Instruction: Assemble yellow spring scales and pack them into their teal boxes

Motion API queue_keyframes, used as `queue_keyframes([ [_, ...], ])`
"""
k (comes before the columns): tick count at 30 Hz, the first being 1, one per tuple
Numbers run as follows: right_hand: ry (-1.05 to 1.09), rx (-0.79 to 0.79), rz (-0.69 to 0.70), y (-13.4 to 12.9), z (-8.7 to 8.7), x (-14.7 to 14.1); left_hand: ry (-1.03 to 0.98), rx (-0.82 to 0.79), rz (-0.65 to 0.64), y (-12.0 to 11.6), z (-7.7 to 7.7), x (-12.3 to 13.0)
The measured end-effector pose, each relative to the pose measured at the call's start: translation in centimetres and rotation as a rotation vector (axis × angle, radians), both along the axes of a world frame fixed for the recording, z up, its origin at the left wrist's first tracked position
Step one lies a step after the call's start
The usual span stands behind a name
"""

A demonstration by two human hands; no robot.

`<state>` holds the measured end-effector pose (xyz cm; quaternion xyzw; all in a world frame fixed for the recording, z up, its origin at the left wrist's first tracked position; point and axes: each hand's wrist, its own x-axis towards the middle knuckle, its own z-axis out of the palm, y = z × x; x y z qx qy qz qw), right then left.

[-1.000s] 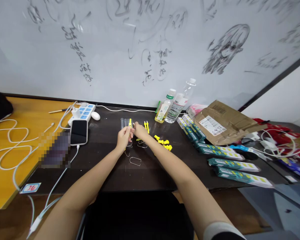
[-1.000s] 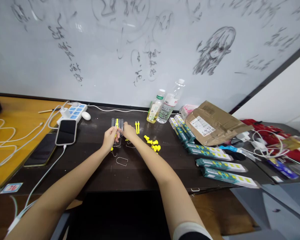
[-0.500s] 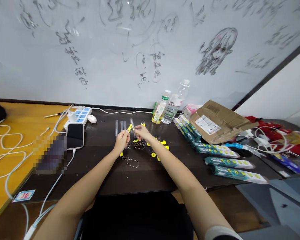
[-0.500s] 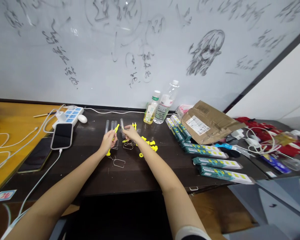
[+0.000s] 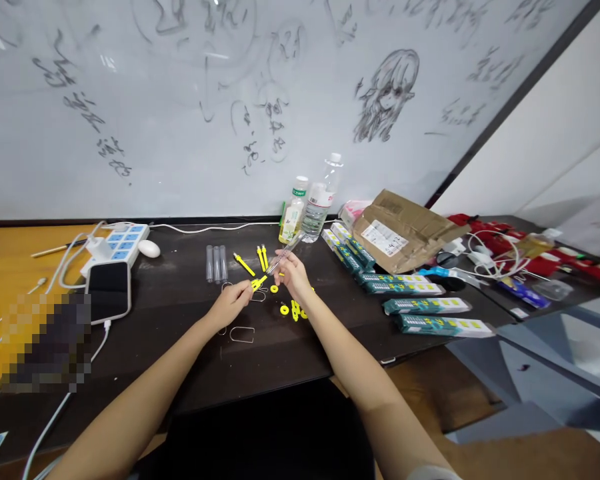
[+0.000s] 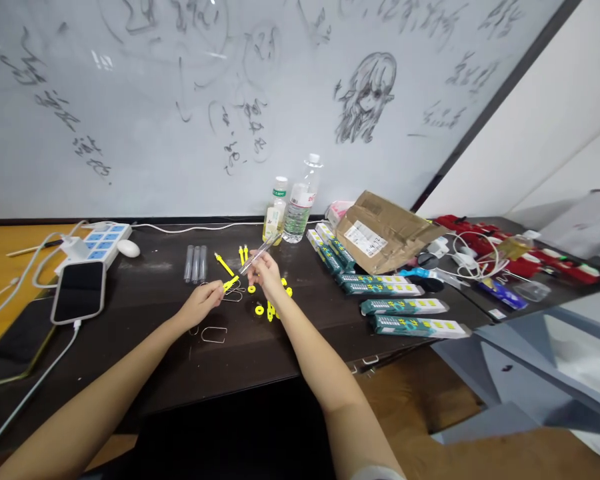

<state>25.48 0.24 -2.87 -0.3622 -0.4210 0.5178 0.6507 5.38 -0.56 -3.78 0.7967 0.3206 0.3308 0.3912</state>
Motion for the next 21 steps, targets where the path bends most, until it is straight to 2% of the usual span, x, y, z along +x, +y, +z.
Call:
queue_keyframes([
  [4, -0.007, 0.009, 0.0, -0.6, 0.7, -0.3, 0.038, -0.004, 0.003, -0.2, 0.1, 0.1],
  [8, -0.055, 0.021, 0.046, -0.8, 0.6, -0.4, 0.029, -0.012, 0.018, -0.4, 0.2, 0.3],
  [13, -0.101, 0.057, 0.0, -0.8, 0.4, -0.5, -0.012, -0.026, 0.046, -0.4, 0.3, 0.3],
  [21, -0.183, 0.049, 0.103, -1.5, 0.2, -1.7, -0.064, -0.073, 0.041, -0.2, -0.3, 0.4],
])
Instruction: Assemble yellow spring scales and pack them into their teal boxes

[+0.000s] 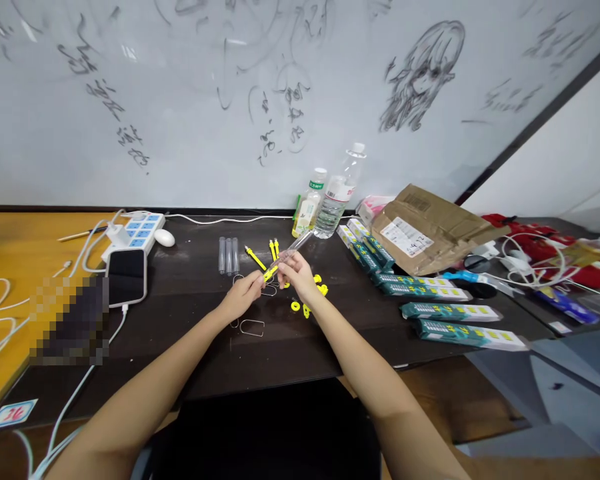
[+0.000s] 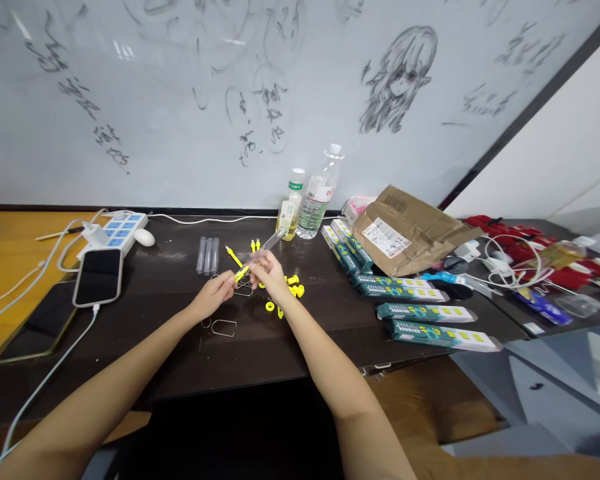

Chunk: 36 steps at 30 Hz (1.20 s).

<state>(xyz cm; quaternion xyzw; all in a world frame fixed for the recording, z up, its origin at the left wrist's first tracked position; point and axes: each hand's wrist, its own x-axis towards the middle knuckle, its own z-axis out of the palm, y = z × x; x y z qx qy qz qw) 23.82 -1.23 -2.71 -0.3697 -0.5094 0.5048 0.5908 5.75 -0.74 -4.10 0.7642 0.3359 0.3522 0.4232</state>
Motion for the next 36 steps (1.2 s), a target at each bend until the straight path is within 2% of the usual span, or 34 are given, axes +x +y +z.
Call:
queue_keyframes([
  [7, -0.047, 0.003, 0.049, -0.2, -0.6, -0.6, -0.105, -0.156, 0.055, 0.2, 0.0, 0.0],
  [13, -0.134, 0.003, 0.148, -0.3, -1.4, -1.1, -0.11, -0.258, 0.027, 0.2, 0.0, 0.0],
  [18, -0.171, 0.015, 0.162, -0.6, -1.6, -1.3, -0.196, -0.3, 0.107, 0.2, 0.0, 0.5],
  [21, -0.186, 0.027, 0.186, -0.6, -1.8, -1.5, -0.26, -0.331, 0.147, 0.4, -0.4, 0.7],
  [26, -0.265, 0.029, 0.249, -1.1, -2.1, -2.0, -0.346, -0.308, 0.113, 0.9, -1.7, 1.0],
  [28, -0.316, 0.028, 0.294, -1.5, -2.1, -2.3, -0.399, -0.311, 0.139, 1.0, -1.9, 1.2],
  [33, -0.34, 0.02, 0.315, -1.7, -2.4, -2.6, -0.579, -0.501, 0.236, 1.0, -1.0, 1.6],
  [36, -0.298, 0.024, 0.3, -1.4, -2.8, -2.3, -0.593, -0.544, 0.246, 0.9, -0.3, 1.4],
])
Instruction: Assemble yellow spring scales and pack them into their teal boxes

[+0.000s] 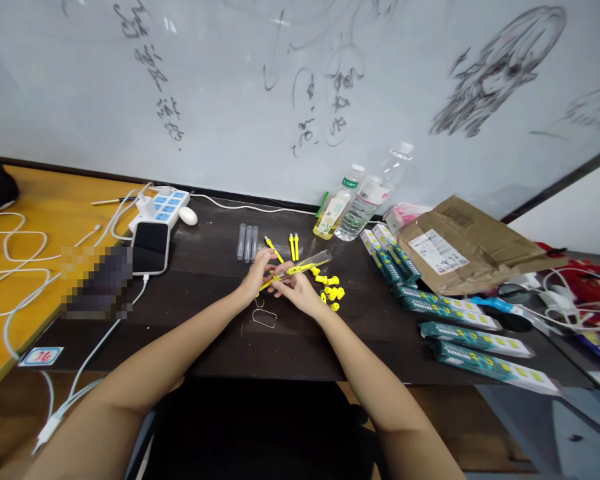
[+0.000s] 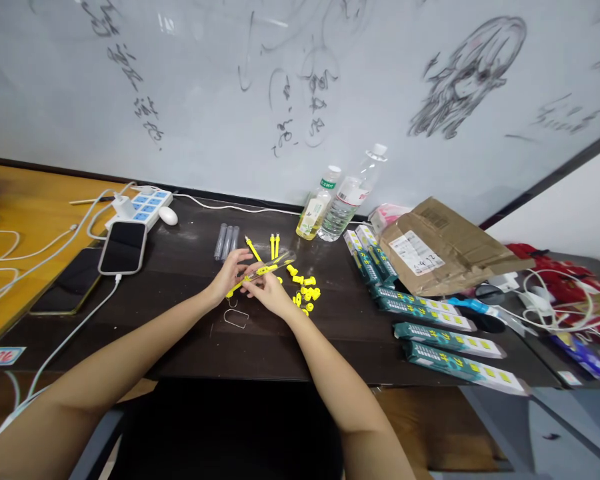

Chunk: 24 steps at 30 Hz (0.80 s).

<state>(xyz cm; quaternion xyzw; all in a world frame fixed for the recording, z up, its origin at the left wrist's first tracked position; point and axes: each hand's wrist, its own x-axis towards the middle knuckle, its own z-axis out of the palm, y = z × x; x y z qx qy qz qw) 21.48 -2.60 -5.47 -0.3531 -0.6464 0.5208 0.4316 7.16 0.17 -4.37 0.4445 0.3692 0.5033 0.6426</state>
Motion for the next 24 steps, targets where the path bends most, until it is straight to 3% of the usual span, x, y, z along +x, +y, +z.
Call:
queue_keyframes([
  [4, 0.075, -0.041, -0.042, 0.5, 0.1, 0.6, 0.082, 0.014, -0.044, -0.1, 0.4, -0.4],
  [9, 0.201, -0.029, -0.131, 1.3, 1.5, 2.3, 0.254, 0.264, -0.021, 0.3, -0.3, -0.8],
  [15, 0.333, 0.029, -0.266, 2.0, 3.3, 4.7, 0.177, 0.112, -0.356, 0.1, -0.5, -0.4],
  [24, 0.298, -0.024, -0.185, 1.7, 3.2, 4.3, 0.146, 0.159, -0.487, -0.7, -0.2, -0.2],
])
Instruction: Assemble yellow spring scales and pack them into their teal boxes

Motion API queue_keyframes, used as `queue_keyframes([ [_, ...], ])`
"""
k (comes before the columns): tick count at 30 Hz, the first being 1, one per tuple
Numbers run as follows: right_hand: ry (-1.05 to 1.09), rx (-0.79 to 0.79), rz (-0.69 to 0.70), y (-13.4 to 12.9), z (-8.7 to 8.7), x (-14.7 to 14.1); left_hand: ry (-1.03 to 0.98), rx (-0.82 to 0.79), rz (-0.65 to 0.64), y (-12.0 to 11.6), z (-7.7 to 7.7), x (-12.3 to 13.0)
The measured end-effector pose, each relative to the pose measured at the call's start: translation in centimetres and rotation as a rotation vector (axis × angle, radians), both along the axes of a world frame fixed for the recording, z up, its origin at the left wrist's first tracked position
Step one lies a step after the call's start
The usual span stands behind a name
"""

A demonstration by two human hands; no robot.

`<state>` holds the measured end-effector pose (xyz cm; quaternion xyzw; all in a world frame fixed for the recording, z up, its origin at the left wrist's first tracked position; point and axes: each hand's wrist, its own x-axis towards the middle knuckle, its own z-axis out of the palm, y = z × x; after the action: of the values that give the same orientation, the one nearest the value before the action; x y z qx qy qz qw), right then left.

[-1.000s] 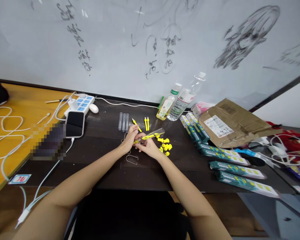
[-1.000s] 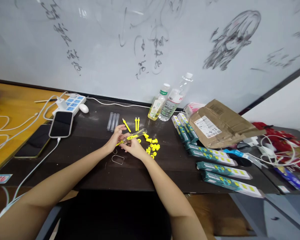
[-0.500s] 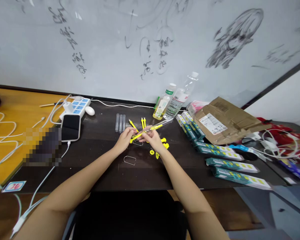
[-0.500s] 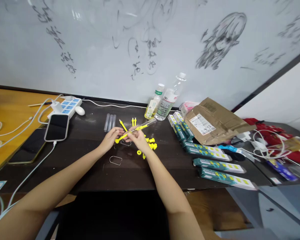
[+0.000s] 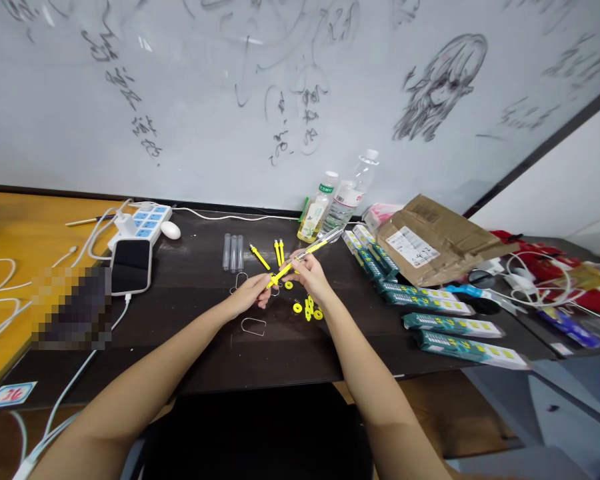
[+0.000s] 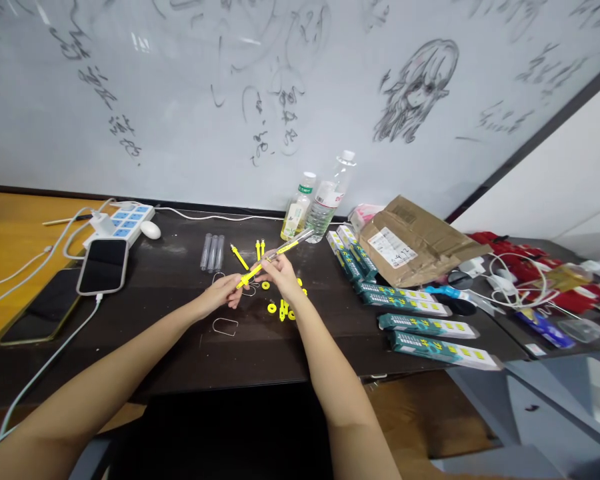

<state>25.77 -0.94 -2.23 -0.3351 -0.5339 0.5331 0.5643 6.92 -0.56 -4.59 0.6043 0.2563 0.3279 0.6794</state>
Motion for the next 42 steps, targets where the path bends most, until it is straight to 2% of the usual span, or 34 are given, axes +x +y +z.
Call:
queue_keyframes([
  [8, -0.178, 0.043, 0.106, -0.7, -0.3, -1.2, 0.039, -0.027, -0.024, -0.5, 0.6, -0.2],
  [16, -0.258, 0.035, 0.1, -0.8, -0.2, -1.2, 0.016, -0.05, -0.038, -0.3, 0.2, -0.1],
  [20, -0.276, 0.028, 0.1, -1.0, 0.1, -1.1, -0.001, -0.043, -0.007, -0.3, 0.3, 0.1],
  [25, -0.245, 0.008, 0.114, -0.7, -0.4, -1.0, -0.013, -0.056, 0.008, -0.5, 0.5, 0.1],
  [31, -0.265, 0.033, 0.094, -0.6, -0.8, -1.0, -0.03, -0.114, -0.006, -0.9, 0.9, 0.0],
  [38, -0.305, 0.075, 0.088, -1.1, -0.3, -1.5, -0.143, -0.251, -0.061, -0.9, 0.5, 0.1],
  [42, -0.301, 0.085, 0.06, -1.1, -0.5, -1.4, -0.13, -0.27, -0.03, -0.8, 0.7, 0.1],
])
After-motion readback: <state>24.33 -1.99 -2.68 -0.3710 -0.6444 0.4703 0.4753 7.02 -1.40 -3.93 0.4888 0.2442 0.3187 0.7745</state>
